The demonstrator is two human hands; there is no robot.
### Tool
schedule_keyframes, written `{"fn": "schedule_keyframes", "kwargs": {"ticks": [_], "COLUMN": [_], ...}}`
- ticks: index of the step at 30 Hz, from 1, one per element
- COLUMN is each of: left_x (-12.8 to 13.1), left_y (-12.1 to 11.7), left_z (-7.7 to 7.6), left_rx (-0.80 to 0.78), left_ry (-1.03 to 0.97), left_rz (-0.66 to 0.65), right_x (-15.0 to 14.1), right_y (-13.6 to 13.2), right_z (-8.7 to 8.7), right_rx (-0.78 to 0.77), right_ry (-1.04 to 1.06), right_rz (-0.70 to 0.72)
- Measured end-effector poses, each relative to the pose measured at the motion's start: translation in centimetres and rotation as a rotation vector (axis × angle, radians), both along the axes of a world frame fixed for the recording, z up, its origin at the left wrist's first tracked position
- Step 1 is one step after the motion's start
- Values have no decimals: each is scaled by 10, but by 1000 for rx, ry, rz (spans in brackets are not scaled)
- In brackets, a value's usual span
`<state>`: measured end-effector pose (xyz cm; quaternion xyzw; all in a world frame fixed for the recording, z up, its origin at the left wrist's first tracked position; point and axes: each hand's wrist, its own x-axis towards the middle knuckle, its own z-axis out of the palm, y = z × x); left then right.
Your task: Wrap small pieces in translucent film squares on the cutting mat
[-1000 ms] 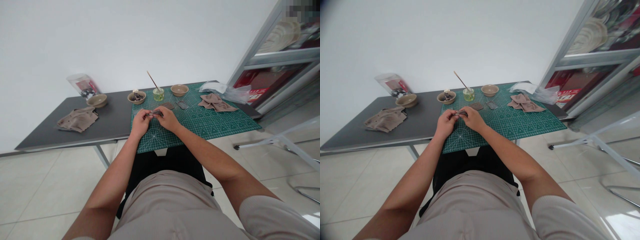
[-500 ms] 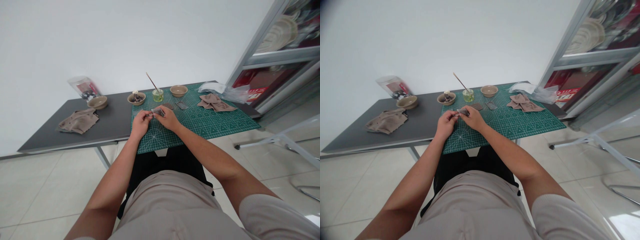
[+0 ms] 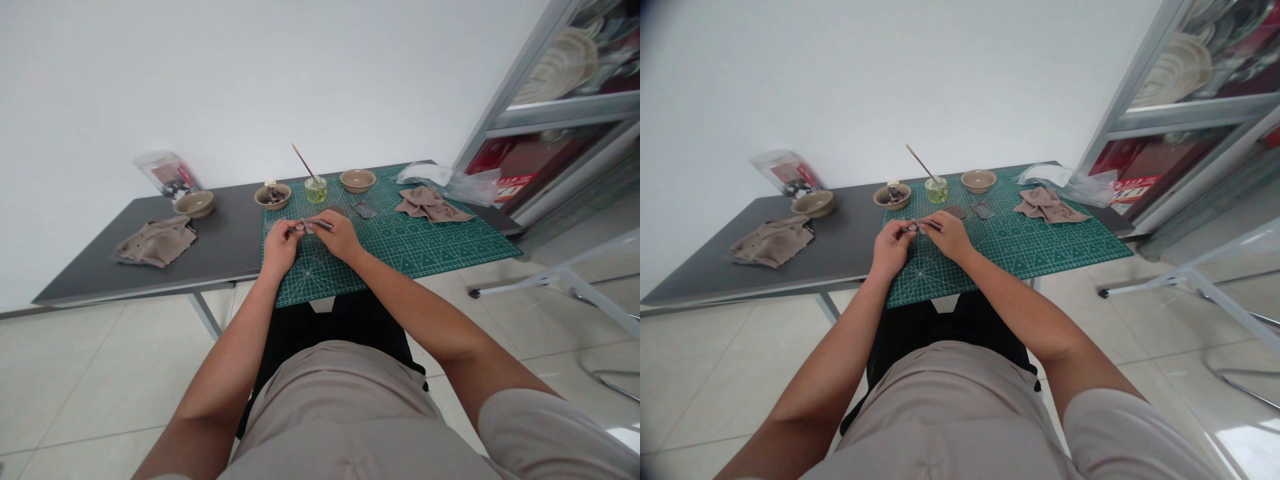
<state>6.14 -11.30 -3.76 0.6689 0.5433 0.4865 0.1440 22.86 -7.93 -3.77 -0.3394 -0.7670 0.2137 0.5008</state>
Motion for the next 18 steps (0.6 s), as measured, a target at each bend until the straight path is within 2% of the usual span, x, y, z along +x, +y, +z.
{"fn": "schedule_keyframes", "kwargs": {"ticks": [3, 8, 18], "left_x": [1, 0, -4], "left_y": [-1, -1, 1], "left_z": [1, 2, 0], "left_rx": [10, -16, -56], "left_ry": [13, -13, -15], "left_rz": [7, 0, -85], "right_x": [0, 0, 3], "right_y": [-1, 0, 5], "right_z": [0, 0, -1], "right_rx": [-26, -61, -147], "right_ry": [-4, 1, -33], "right_rz": [-37, 44, 53]}}
